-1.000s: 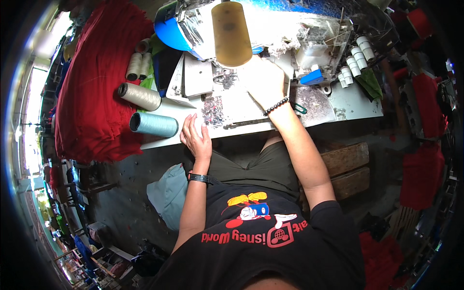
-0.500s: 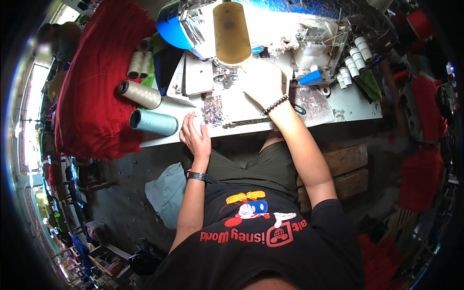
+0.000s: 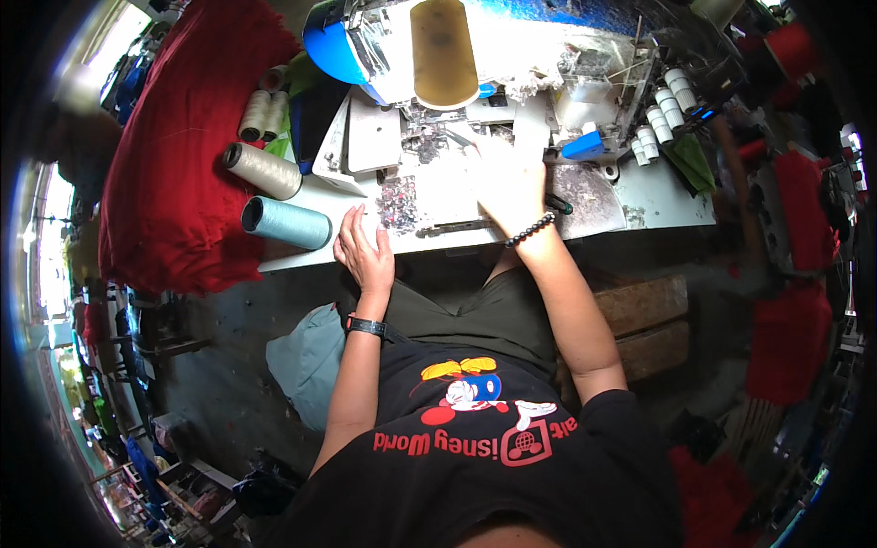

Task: The person threads a sewing machine by hand, guiding the thread through the machine's tension discs and needle area. They use scissors to cut the thread and adjust the machine's components to ensure proper alignment.

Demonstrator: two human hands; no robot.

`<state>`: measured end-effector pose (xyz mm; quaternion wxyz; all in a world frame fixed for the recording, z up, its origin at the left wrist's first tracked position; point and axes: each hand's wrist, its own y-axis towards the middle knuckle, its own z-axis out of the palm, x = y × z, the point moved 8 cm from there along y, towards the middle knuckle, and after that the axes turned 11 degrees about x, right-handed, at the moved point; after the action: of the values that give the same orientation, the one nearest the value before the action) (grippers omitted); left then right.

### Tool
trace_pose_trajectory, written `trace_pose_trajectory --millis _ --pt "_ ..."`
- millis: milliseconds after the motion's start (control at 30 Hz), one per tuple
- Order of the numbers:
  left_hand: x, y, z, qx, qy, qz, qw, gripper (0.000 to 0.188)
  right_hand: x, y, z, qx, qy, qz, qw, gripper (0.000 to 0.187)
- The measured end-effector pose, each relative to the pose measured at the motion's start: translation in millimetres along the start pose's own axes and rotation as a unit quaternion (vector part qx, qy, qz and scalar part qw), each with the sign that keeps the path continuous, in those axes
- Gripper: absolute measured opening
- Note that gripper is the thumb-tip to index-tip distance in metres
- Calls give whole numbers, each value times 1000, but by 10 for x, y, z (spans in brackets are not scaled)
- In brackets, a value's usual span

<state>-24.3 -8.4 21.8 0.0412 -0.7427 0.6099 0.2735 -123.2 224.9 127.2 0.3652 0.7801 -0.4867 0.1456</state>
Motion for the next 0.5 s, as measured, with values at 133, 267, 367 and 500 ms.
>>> trace_pose_trajectory --millis 133,267,367,500 --pt "11 -8 -20 -3 -10 0 1000 50 143 79 150 65 -166 -7 984 26" --pt "5 -6 -30 3 -24 5 1000 51 248 64 90 45 -177 -29 983 30" --pt "-4 -2 -36 0 -26 11 1000 51 208 76 102 49 -169 0 984 33" --pt "3 0 -30 2 -26 10 1000 52 188 90 62 62 -136 23 988 36"
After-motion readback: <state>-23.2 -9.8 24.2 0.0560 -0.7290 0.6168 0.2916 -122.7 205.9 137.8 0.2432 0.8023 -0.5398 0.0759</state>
